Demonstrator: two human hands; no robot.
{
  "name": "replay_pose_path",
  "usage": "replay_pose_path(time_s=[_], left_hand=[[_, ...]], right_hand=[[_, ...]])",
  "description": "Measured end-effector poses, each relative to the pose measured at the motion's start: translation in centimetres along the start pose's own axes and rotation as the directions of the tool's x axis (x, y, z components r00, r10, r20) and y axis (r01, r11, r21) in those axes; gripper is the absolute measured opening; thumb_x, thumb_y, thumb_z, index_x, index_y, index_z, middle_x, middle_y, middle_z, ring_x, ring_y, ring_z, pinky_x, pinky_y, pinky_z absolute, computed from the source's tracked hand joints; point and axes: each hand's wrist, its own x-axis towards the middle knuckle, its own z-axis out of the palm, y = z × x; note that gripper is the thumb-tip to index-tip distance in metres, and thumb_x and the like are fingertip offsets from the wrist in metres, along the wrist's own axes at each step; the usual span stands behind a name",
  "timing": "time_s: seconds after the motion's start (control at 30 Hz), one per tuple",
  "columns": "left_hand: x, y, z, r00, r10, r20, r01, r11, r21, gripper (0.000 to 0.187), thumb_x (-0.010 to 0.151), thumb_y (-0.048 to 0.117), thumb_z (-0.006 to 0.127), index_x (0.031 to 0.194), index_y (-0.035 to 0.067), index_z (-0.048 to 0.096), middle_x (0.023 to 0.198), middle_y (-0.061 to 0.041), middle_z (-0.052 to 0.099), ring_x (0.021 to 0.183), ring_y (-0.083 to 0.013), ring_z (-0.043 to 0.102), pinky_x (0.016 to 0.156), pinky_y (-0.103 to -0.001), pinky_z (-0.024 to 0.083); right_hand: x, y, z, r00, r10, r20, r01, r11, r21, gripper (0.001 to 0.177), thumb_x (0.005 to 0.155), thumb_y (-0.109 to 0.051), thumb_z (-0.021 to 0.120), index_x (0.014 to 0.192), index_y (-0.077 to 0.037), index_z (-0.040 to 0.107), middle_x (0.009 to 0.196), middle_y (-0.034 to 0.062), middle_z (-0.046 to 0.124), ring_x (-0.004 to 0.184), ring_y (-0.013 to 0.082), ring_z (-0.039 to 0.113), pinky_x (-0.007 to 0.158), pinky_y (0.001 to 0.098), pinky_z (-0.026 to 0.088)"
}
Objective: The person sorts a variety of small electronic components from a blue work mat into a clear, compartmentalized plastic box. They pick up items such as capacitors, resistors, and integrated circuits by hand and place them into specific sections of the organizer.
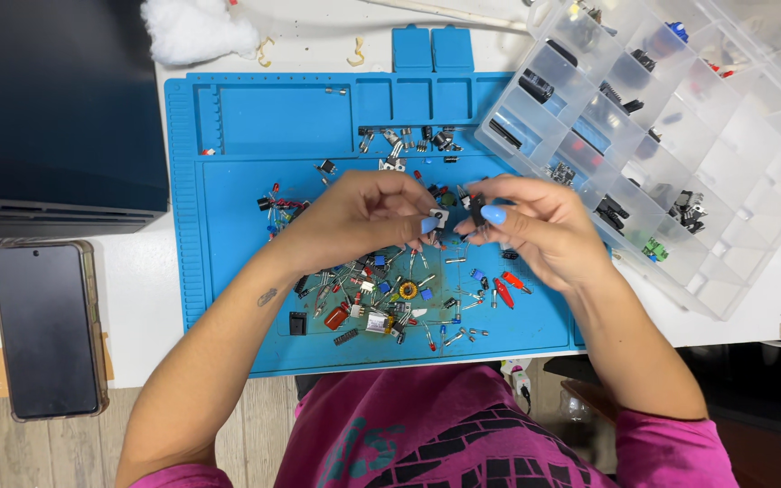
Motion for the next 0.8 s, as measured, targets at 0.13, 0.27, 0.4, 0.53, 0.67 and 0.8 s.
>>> replay_pose_path(time_s=[0.13,0.27,0.4,0.53,0.67,0.8], left_hand=[[0.1,0.0,0.1,1.0,-0.011,0.023,0.011,1.0,-0.018,0.026,0.094,0.011,0.068,0.117,-0.001,0.07,0.096,-0.02,0.079,0.088,-0.0234,0.078,0.08,-0.036,0.065],[0.0,1.4,0.7,0.996,-0.028,0.08,0.035,0.996,-0.083,0.03,0.1,0.014,0.057,0.125,-0.002,0.063,0.101,-0.021,0.074,0.093,-0.0281,0.075,0.082,-0.041,0.065],[0.2,-0.4,0.4,0.989,-0.09,0.116,0.11,0.978,-0.176,0.036,0.103,0.022,0.051,0.128,-0.003,0.058,0.097,-0.018,0.066,0.087,-0.0267,0.07,0.079,-0.043,0.065],[0.3,-0.1,0.3,0.981,-0.174,0.085,0.193,0.918,-0.345,0.033,0.102,0.02,0.043,0.123,-0.002,0.057,0.088,-0.007,0.05,0.076,-0.0185,0.059,0.07,-0.037,0.061],[0.4,1.2,0.6,0.973,-0.217,0.078,0.228,0.857,-0.462,0.037,0.108,0.024,0.04,0.121,-0.006,0.058,0.083,-0.006,0.045,0.068,-0.0163,0.054,0.062,-0.035,0.059],[0.5,1.4,0.7,0.972,-0.226,0.058,0.228,0.861,-0.455,0.042,0.112,0.035,0.04,0.112,-0.003,0.059,0.083,-0.007,0.05,0.07,-0.0174,0.061,0.062,-0.034,0.061]], right_hand=[[0.2,0.6,-1.1,0.989,0.102,0.109,-0.113,0.988,0.101,0.034,0.097,0.002,0.059,0.128,0.014,0.064,0.107,0.0228,0.07,0.092,0.0325,0.078,0.081,0.043,0.07],[0.8,1.0,-1.7,0.953,0.187,0.237,-0.256,0.917,0.307,0.036,0.106,-0.008,0.045,0.134,0.009,0.06,0.087,0.0093,0.06,0.071,0.0167,0.063,0.067,0.033,0.059],[0.7,1.2,-1.9,0.911,0.266,0.315,-0.387,0.815,0.431,0.041,0.11,-0.026,0.036,0.13,0.003,0.056,0.079,0.0002,0.038,0.061,0.0118,0.043,0.056,0.0278,0.039],[0.6,0.4,-1.4,0.884,0.289,0.368,-0.428,0.817,0.387,0.054,0.113,-0.047,0.029,0.118,0.0,0.056,0.076,0.0014,0.042,0.06,0.0144,0.049,0.056,0.0301,0.041],[1.3,1.9,-2.9,0.885,0.297,0.359,-0.414,0.854,0.314,0.056,0.111,-0.045,0.038,0.133,0.003,0.056,0.109,0.0221,0.066,0.105,0.0359,0.073,0.083,0.0391,0.058],[0.8,-0.1,-0.8,0.888,0.312,0.337,-0.422,0.843,0.333,0.06,0.11,-0.042,0.04,0.145,0.005,0.053,0.127,0.025,0.068,0.121,0.0359,0.069,0.098,0.0404,0.056]])
